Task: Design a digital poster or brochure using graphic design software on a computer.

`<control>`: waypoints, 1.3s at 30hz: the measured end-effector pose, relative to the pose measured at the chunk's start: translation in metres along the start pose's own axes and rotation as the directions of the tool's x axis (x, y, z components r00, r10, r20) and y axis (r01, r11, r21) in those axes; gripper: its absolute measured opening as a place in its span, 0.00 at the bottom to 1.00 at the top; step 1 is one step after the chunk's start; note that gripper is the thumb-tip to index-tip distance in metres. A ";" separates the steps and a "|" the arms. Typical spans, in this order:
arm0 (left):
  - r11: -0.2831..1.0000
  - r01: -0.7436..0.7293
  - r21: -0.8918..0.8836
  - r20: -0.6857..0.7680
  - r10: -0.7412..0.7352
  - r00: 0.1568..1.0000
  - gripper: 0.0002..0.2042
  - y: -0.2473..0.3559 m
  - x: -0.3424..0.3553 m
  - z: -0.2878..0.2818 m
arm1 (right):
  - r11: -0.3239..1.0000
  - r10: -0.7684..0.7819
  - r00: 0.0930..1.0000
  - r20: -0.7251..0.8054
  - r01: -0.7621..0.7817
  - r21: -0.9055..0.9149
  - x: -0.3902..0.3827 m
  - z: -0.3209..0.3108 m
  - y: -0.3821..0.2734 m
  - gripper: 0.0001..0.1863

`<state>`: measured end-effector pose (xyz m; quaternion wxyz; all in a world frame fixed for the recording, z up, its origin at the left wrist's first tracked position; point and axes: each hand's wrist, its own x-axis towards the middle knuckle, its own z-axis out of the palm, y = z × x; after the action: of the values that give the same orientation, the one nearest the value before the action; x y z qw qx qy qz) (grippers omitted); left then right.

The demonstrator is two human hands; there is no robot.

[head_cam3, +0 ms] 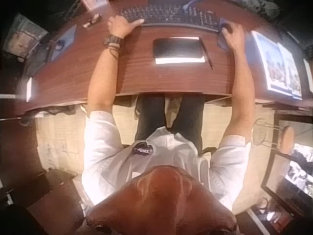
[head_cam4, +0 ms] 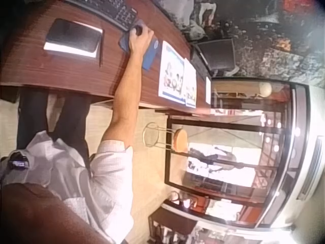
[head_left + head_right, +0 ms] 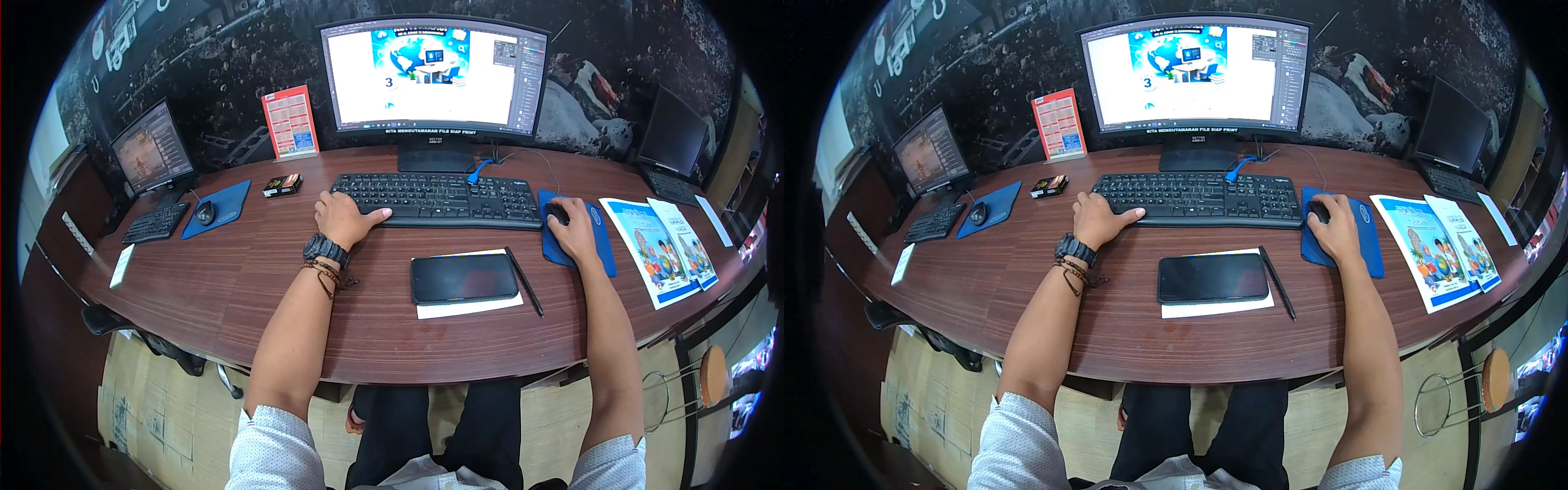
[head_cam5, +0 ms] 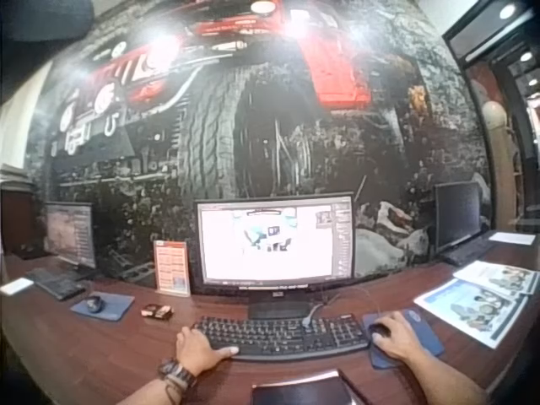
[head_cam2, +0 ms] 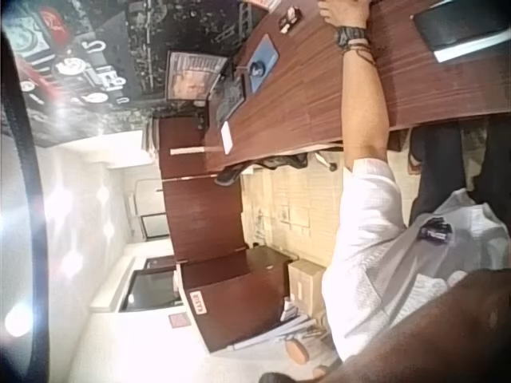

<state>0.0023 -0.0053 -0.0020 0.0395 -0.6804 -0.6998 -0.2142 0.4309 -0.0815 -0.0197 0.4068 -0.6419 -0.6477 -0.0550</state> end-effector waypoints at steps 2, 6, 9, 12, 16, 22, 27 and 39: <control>1.000 -0.004 0.006 0.009 0.004 1.000 0.49 0.000 0.000 -0.001 | 1.000 0.016 1.000 0.003 -0.016 -0.016 0.000 0.000 -0.003 0.20; 1.000 -0.009 0.007 0.002 0.009 1.000 0.49 -0.001 0.001 -0.001 | 1.000 0.012 1.000 0.003 -0.012 -0.001 0.000 -0.001 -0.005 0.20; 1.000 -0.009 0.003 0.001 0.009 1.000 0.49 0.000 0.000 0.000 | 1.000 0.004 1.000 0.004 -0.004 -0.017 0.000 -0.001 -0.003 0.20; 1.000 0.020 -0.008 0.056 -0.019 0.998 0.51 0.001 0.001 -0.003 | 1.000 0.012 1.000 0.007 -0.012 -0.012 0.000 -0.001 -0.004 0.21; 1.000 0.022 -0.006 0.049 -0.022 0.999 0.50 0.001 0.001 -0.003 | 1.000 0.008 1.000 0.001 -0.008 -0.007 0.000 -0.001 -0.004 0.20; 1.000 0.015 -0.018 0.058 -0.014 0.998 0.50 0.002 0.000 -0.004 | 1.000 0.005 1.000 -0.001 -0.005 -0.008 0.000 -0.001 -0.002 0.20; 1.000 0.021 -0.005 0.074 -0.020 0.997 0.50 0.002 0.001 -0.005 | 1.000 0.024 1.000 0.007 -0.024 -0.007 0.000 -0.002 -0.005 0.19; 1.000 -0.020 0.014 -0.027 0.020 0.999 0.48 -0.001 0.001 0.002 | 1.000 0.025 1.000 -0.010 -0.025 -0.013 -0.001 -0.002 -0.006 0.17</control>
<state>0.0019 -0.0035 -0.0039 0.0558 -0.6842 -0.6936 -0.2184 0.4267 -0.0842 -0.0162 0.4063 -0.6523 -0.6372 -0.0574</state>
